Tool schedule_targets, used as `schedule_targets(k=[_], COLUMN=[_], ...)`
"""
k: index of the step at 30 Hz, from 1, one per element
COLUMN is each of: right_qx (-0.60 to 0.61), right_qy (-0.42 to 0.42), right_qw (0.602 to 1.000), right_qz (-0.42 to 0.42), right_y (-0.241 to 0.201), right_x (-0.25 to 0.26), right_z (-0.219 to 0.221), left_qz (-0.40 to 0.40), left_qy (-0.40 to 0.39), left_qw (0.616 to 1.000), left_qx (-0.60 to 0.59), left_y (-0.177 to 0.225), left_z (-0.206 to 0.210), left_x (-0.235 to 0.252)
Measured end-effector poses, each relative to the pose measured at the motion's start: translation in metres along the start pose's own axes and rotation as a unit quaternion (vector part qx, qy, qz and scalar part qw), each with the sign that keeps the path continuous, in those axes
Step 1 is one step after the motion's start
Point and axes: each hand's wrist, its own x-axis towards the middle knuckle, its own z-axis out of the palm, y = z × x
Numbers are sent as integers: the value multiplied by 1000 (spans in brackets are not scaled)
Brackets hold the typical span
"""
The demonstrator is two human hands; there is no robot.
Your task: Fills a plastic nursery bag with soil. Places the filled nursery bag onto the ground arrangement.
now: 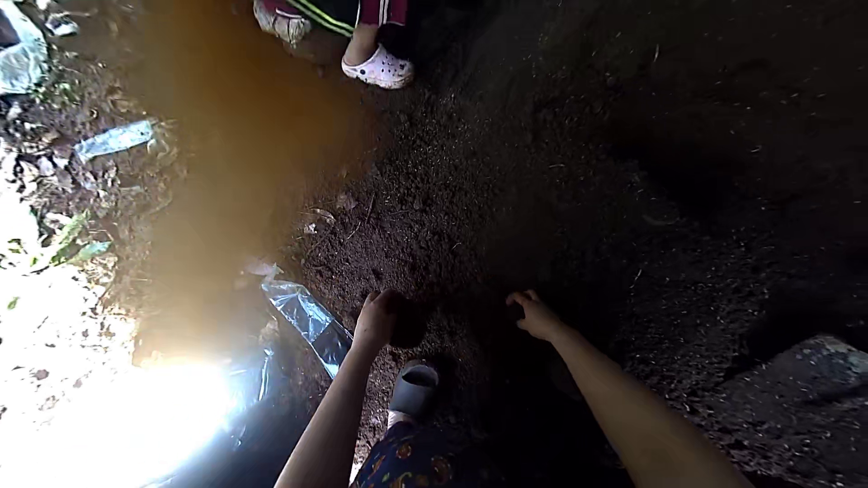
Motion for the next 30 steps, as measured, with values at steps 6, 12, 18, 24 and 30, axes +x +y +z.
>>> schedule_targets(k=[6,12,18,24,30], right_qx=[44,6,12,-147,-226], right_qy=[-91,-126,-90,2,-18], right_qw=[987,958,963,958,953], right_qz=[-124,-257,-252,-247,-203], right_y=[-91,-212,-236,-202,-204], right_x=[-31,-62,-71,-83,-80], right_z=[-30,-12,1,59,94], left_qz=[-54,-84,-137,-103,-90], left_qy=[109,55,-3,-54,-32], left_qw=[956,943,971,984,991], left_qx=[-267,-316,-195,-135,-95], left_y=[-31,-37,-33,-35,-22], left_z=[3,23,19,23,27], left_x=[-50,-69,-75,-68,-68])
